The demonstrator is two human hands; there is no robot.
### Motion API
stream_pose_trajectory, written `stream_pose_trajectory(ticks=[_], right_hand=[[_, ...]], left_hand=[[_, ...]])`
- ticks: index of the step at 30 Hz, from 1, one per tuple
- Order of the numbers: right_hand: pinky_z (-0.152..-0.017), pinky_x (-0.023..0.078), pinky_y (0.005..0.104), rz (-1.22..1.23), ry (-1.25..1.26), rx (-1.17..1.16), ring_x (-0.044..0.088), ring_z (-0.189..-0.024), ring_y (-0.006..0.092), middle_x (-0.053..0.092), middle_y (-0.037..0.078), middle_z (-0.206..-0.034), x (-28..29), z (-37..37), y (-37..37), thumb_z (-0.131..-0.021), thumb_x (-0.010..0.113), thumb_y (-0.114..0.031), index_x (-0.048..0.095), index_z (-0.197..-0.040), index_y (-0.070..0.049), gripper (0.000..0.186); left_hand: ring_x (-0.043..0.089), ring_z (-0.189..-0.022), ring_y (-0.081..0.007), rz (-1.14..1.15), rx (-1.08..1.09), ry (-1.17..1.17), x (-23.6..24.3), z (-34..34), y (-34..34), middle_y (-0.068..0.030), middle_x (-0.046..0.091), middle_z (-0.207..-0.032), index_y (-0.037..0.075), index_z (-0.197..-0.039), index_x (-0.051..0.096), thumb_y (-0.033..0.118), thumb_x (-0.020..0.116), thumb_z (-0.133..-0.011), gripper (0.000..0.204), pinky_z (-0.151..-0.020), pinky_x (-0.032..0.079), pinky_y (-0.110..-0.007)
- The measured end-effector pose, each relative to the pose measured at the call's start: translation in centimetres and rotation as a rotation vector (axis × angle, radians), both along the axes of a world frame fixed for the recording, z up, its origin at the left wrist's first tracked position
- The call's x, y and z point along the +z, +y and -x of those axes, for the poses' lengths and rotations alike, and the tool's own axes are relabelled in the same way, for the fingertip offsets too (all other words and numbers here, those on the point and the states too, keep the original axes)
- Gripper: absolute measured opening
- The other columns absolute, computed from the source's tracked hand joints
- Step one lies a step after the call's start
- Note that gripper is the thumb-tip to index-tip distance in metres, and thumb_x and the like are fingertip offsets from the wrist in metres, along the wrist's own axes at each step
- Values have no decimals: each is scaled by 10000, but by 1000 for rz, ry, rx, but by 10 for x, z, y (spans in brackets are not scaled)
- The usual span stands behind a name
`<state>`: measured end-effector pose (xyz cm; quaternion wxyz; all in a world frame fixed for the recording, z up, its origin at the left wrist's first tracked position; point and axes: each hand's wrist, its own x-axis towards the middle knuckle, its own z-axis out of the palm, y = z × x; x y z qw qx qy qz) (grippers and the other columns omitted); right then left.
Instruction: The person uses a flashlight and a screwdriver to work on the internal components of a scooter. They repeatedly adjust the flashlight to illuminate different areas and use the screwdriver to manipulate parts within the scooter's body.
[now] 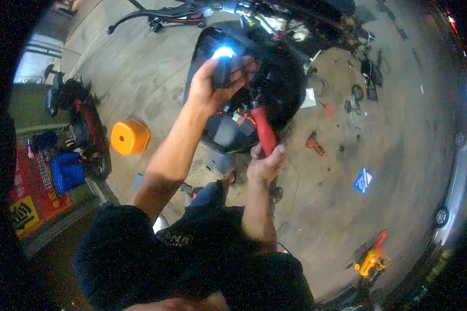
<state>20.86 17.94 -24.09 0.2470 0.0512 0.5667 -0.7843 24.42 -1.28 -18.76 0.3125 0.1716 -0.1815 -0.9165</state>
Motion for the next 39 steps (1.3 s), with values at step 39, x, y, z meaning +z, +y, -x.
stream_pose_trajectory(ticks=[39], right_hand=[[-534,342,297,-568,-579,-39,420,-567,134,464,42,-693,-453,340,333,-968,416,-406,484,-1121,-60,385]], left_hand=[[585,-921,-214,149,-561,-1017,-661,267,319,-94,604,-1007,36,-1094,564,322,522,-930,332,-865,461,-366]])
